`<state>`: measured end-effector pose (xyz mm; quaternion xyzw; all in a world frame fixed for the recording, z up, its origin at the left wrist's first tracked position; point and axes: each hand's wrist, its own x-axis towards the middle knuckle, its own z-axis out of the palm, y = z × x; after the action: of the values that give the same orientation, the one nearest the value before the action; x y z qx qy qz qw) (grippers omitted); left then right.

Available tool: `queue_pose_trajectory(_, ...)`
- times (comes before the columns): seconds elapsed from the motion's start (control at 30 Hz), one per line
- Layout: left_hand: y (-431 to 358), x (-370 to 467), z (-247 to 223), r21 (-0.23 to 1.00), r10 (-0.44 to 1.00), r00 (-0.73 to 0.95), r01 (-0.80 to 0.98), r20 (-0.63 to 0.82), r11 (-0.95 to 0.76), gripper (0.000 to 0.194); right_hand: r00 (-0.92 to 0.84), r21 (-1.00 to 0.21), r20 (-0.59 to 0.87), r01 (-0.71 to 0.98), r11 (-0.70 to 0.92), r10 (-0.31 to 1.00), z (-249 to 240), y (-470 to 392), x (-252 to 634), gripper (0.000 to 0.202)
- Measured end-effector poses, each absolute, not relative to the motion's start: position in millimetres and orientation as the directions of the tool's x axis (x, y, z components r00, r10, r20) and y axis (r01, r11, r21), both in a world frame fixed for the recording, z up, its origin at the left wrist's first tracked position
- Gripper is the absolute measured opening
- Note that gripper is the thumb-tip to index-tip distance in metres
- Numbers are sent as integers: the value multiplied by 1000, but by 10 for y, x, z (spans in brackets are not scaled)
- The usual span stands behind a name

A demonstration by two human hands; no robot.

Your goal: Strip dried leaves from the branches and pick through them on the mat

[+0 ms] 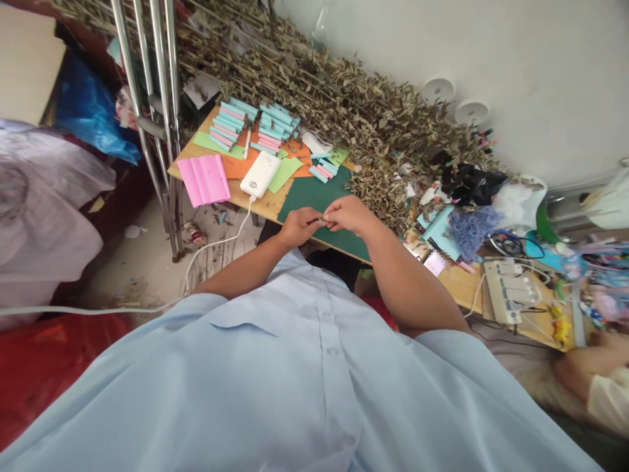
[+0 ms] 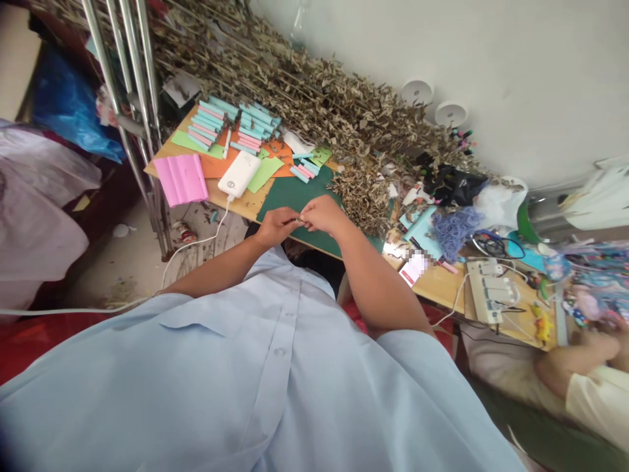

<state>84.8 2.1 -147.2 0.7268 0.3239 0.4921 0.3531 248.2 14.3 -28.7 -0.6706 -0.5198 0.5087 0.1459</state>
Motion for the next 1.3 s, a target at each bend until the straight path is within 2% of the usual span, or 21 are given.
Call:
queue_pose_trajectory(0.17,19,869,-1523,818,827,252,170,503,-550,43,-56,-800,-561,290,-525,826,-307,-41,2549,15)
queue_pose_trajectory(0.33,24,874,-1545,813,839,251,227,483,-536,39,-16,-806,-577,175,-566,816,-386,-102,2529,19)
queue_pose_trajectory(0.57,18,860,-1549,823,842,251,209,477,-528,39,9,-776,-595,255,-577,804,-386,-24,2475,18)
queue_pose_trajectory(1.0,21,858,-1530,830,854,255,229,453,-508,46,57,-670,-583,531,-519,810,-301,163,2282,24)
queue_pose_trajectory(1.1,-11,815,-1481,819,839,277,220,469,-530,43,34,-719,-559,477,-505,829,-293,119,2318,21)
queue_pose_trajectory(1.3,-48,751,-1401,807,805,315,163,503,-568,35,-40,-797,-579,239,-555,814,-333,3,2444,17)
